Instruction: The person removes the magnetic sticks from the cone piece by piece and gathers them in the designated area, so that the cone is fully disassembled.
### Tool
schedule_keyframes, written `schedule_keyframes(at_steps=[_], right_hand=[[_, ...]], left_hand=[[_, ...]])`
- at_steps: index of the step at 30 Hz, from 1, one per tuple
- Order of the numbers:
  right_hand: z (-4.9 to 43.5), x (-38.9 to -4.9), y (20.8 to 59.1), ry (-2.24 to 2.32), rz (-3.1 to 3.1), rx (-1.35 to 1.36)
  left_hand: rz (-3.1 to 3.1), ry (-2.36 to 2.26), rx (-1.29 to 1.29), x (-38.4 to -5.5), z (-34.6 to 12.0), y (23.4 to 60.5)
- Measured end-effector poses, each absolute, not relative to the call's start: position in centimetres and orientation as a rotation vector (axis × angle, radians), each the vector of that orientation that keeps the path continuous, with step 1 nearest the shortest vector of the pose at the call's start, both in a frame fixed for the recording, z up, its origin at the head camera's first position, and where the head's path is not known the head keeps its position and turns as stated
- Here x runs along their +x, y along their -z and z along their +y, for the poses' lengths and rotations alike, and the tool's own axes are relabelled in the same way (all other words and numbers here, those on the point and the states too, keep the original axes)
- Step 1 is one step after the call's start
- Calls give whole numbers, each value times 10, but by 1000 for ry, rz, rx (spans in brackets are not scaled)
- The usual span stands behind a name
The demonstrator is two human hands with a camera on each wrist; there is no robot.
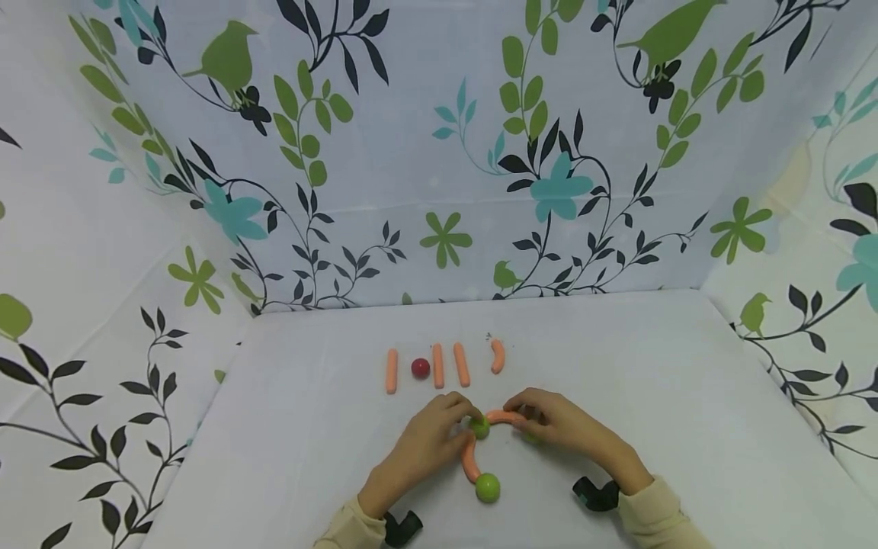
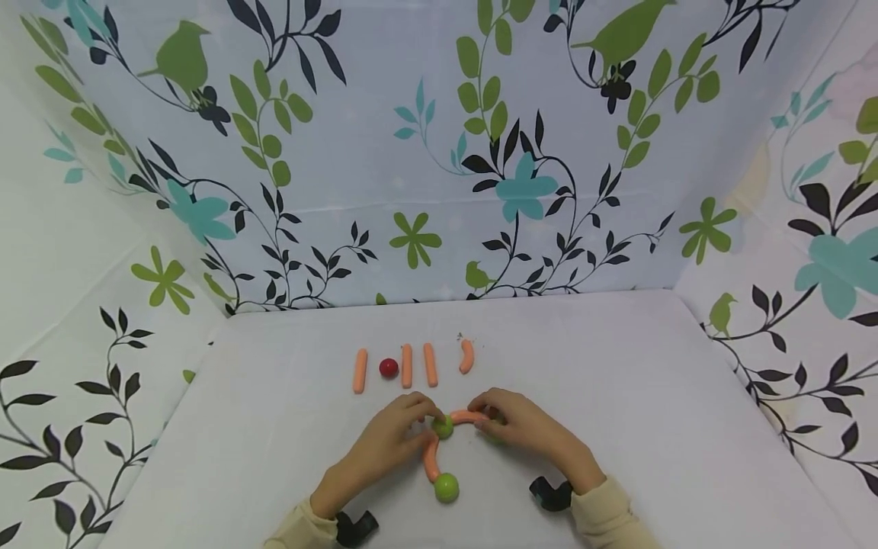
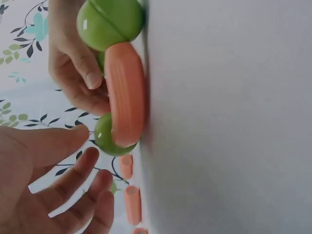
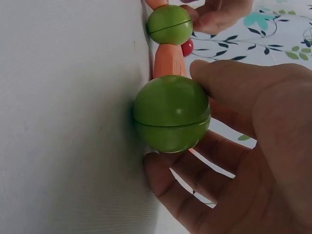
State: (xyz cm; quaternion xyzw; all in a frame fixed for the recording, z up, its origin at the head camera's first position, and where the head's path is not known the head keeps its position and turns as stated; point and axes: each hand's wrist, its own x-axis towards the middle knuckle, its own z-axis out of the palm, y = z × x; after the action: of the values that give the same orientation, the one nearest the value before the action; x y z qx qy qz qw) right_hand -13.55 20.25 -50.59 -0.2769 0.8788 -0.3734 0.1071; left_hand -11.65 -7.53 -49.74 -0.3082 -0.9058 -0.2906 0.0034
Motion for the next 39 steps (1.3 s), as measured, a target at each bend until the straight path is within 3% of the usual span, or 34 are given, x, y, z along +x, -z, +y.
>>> schedule_keyframes(at_steps=[11,39], right_hand=[[203,-129,491,880,2667,-798],[181,-127,510,1054,2643,-978]], left_hand=[[-2981,806,-887,-117,-56,503],[-3009,973,-725,-118,-55,509]])
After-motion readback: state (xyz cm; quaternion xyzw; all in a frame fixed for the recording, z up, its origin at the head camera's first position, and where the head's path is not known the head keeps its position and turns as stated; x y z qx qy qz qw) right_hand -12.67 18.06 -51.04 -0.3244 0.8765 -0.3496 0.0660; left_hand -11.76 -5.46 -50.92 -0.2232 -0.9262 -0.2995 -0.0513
